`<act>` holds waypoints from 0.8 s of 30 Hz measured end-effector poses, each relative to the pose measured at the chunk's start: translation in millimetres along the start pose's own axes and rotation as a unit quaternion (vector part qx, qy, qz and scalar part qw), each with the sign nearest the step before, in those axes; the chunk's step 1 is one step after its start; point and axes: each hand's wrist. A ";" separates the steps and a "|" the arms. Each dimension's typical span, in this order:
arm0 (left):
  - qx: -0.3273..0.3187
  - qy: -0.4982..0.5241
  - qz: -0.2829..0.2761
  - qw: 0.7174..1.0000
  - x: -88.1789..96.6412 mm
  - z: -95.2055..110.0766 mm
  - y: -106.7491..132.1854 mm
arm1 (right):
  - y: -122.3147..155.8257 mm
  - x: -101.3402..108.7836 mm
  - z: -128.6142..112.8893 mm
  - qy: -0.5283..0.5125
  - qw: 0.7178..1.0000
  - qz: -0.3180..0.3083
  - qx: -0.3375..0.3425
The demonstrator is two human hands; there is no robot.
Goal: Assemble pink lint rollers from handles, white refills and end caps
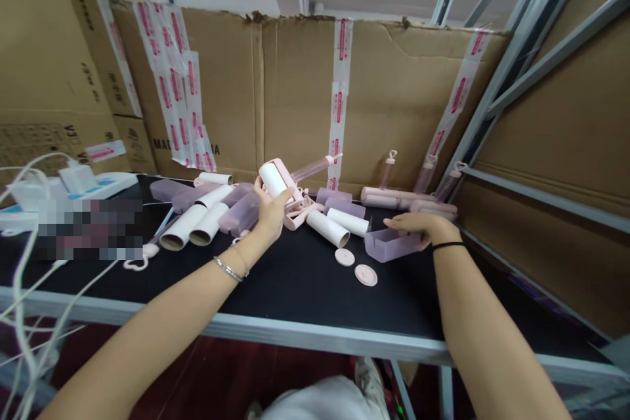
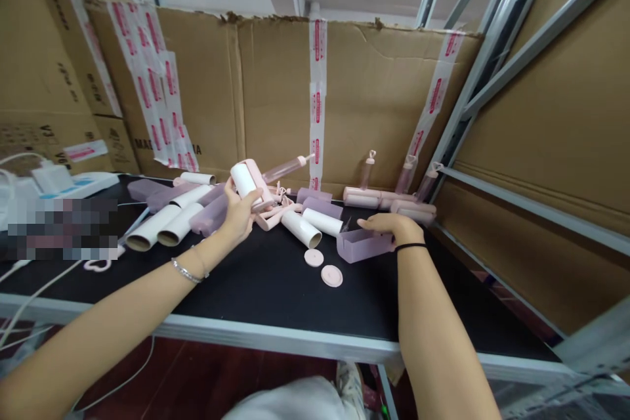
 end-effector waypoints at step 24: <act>-0.059 -0.024 0.039 0.997 2.5 14.4 -4.6 | 58.9 -126.5 -124.7 -0.310 0.905 0.111 0.270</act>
Point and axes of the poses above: each hand's wrist, its own y-axis away from the middle knuckle, its own x-axis out of the back of the hand, z = x × y, and after that the axes turned 1 degree about x, right-handed
